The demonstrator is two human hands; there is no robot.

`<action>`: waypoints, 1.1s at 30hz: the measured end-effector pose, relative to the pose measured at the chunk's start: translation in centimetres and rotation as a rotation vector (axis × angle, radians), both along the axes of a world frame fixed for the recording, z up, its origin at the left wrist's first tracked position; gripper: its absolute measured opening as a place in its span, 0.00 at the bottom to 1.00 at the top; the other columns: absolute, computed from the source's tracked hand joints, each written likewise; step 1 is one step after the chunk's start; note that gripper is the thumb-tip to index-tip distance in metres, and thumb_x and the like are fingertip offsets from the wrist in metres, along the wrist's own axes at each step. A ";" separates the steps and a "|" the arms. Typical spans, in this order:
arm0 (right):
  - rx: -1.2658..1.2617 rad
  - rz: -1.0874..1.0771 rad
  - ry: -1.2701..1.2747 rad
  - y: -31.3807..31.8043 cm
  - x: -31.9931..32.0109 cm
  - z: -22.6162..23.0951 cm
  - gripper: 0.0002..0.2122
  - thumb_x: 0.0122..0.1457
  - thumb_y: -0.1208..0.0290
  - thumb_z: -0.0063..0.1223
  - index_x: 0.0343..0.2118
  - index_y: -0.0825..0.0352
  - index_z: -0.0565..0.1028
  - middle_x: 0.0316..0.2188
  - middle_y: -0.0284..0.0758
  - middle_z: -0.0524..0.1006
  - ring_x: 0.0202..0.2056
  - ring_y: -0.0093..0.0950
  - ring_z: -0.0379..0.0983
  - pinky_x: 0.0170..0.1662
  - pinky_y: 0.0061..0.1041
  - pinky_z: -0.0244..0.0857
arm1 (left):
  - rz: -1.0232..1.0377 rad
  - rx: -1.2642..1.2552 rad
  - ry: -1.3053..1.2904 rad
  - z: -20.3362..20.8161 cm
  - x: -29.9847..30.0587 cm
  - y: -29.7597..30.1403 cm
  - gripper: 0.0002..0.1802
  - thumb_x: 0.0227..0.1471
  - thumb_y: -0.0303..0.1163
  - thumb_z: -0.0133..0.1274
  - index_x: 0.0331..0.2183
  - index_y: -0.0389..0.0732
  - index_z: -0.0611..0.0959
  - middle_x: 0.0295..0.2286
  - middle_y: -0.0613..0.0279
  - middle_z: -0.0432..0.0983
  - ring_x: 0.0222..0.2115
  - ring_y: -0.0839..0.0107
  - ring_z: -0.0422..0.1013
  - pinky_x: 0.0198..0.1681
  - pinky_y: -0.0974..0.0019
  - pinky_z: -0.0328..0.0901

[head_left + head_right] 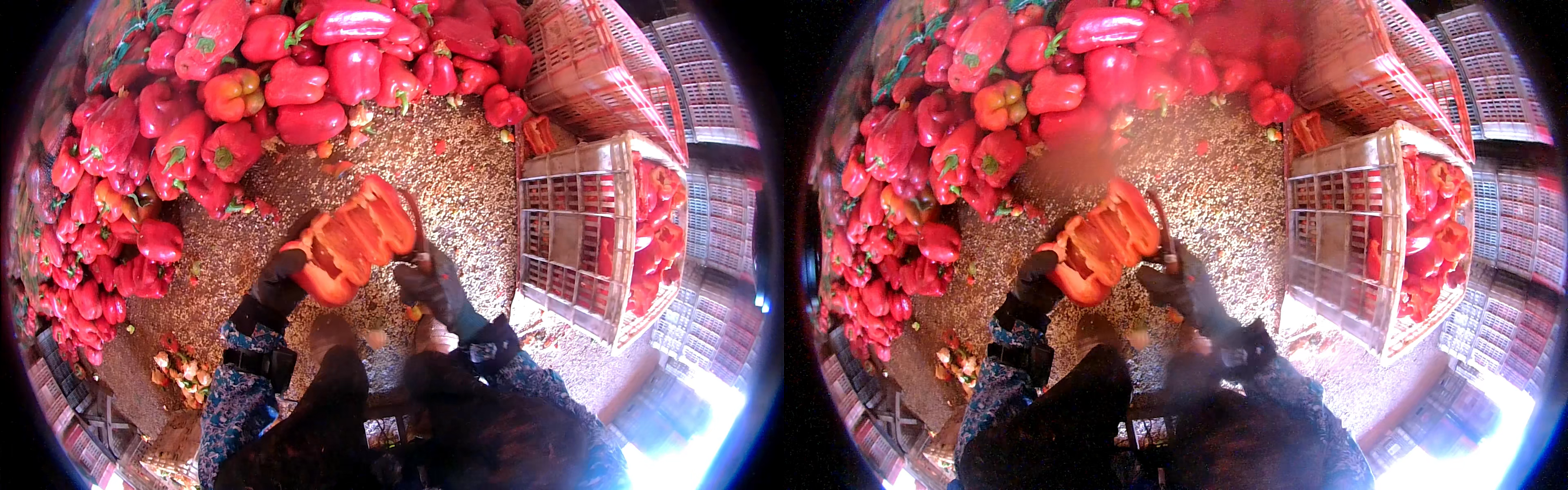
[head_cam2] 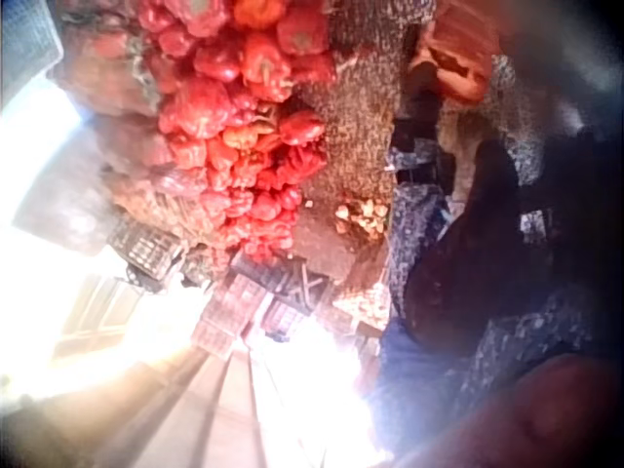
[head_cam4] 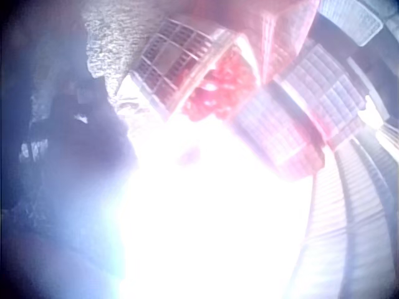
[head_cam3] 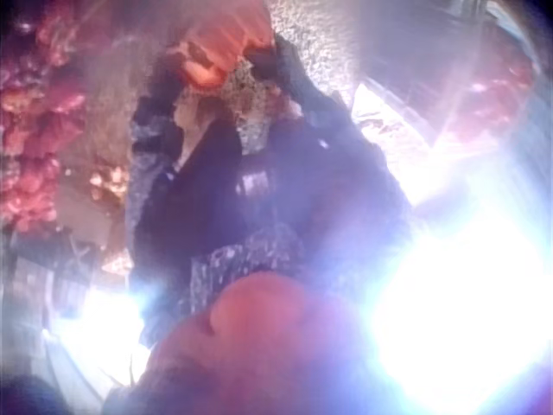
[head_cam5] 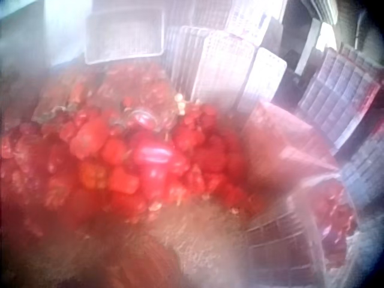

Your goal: The person processes red bell peppers by using a knife to cut them open, removing the core and seeds by hand, and then placing the cleaned peppers into a crate.

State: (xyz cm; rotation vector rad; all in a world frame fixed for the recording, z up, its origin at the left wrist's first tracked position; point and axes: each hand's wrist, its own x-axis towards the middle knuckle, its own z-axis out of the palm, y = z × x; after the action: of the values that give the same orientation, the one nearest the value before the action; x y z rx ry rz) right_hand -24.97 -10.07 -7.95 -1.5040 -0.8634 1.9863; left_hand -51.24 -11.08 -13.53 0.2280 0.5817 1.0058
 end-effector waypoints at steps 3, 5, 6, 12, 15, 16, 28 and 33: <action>-0.078 -0.139 0.092 0.0 -1.8 -0.7 0.16 0.58 0.67 0.60 0.46 0.68 0.72 0.24 0.31 0.75 0.20 0.20 0.69 0.23 0.21 0.62 | -0.081 0.056 0.231 0.0 0.9 0.0 0.50 0.46 0.37 0.62 0.65 0.37 0.56 0.61 0.50 0.58 0.61 0.56 0.59 0.63 0.52 0.56; -0.126 -0.267 0.104 -0.2 -1.9 -2.2 0.13 0.59 0.66 0.60 0.41 0.68 0.73 0.21 0.31 0.74 0.18 0.21 0.68 0.21 0.22 0.62 | 0.036 0.024 0.365 1.2 2.6 0.0 0.47 0.50 0.34 0.59 0.65 0.36 0.54 0.60 0.49 0.60 0.59 0.57 0.61 0.62 0.54 0.58; -0.133 -0.361 0.123 -0.2 -2.3 -2.1 0.10 0.59 0.66 0.58 0.36 0.67 0.74 0.18 0.31 0.74 0.15 0.22 0.67 0.18 0.24 0.60 | 0.126 0.009 0.419 2.1 4.0 -0.6 0.46 0.51 0.34 0.59 0.65 0.35 0.54 0.60 0.49 0.60 0.59 0.57 0.61 0.62 0.54 0.58; -0.014 -0.345 -0.004 -1.5 -1.6 -2.7 0.11 0.60 0.62 0.55 0.32 0.66 0.75 0.17 0.30 0.73 0.16 0.21 0.68 0.20 0.22 0.60 | 0.052 -0.058 0.343 3.4 6.6 -1.5 0.40 0.53 0.34 0.55 0.63 0.35 0.59 0.56 0.54 0.66 0.56 0.65 0.65 0.59 0.59 0.61; -0.079 -0.426 0.021 -1.8 -1.0 -1.9 0.07 0.58 0.69 0.59 0.33 0.66 0.76 0.18 0.29 0.73 0.16 0.20 0.65 0.19 0.23 0.56 | -0.022 0.066 0.432 3.6 6.4 -1.2 0.40 0.51 0.35 0.57 0.63 0.36 0.61 0.54 0.56 0.68 0.53 0.66 0.67 0.58 0.60 0.62; -0.080 -0.416 0.017 -1.8 -0.8 -1.5 0.06 0.58 0.69 0.59 0.33 0.66 0.76 0.18 0.29 0.73 0.16 0.20 0.66 0.19 0.23 0.57 | -0.040 0.067 0.454 3.8 6.4 -1.0 0.40 0.51 0.35 0.57 0.62 0.36 0.62 0.54 0.56 0.69 0.53 0.67 0.67 0.57 0.61 0.63; 0.291 -0.501 0.135 -2.8 5.8 -2.2 0.13 0.57 0.67 0.60 0.40 0.68 0.76 0.27 0.37 0.81 0.16 0.20 0.70 0.16 0.20 0.60 | -0.426 0.598 1.403 2.4 3.0 0.6 0.39 0.44 0.34 0.63 0.57 0.37 0.69 0.43 0.54 0.78 0.43 0.64 0.75 0.47 0.61 0.70; 0.513 -0.553 -0.386 -0.2 10.2 7.4 0.07 0.58 0.71 0.58 0.36 0.68 0.76 0.18 0.30 0.76 0.14 0.19 0.68 0.16 0.18 0.60 | -0.286 0.507 1.180 -2.1 -2.5 -1.3 0.39 0.44 0.31 0.62 0.57 0.33 0.67 0.43 0.53 0.77 0.41 0.62 0.75 0.46 0.61 0.70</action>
State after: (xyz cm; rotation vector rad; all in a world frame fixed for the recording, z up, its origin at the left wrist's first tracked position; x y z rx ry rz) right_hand -14.79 -10.29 -0.51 -1.6023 -0.8918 1.0051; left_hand -53.76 -12.43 -15.64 1.3687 1.2957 0.6415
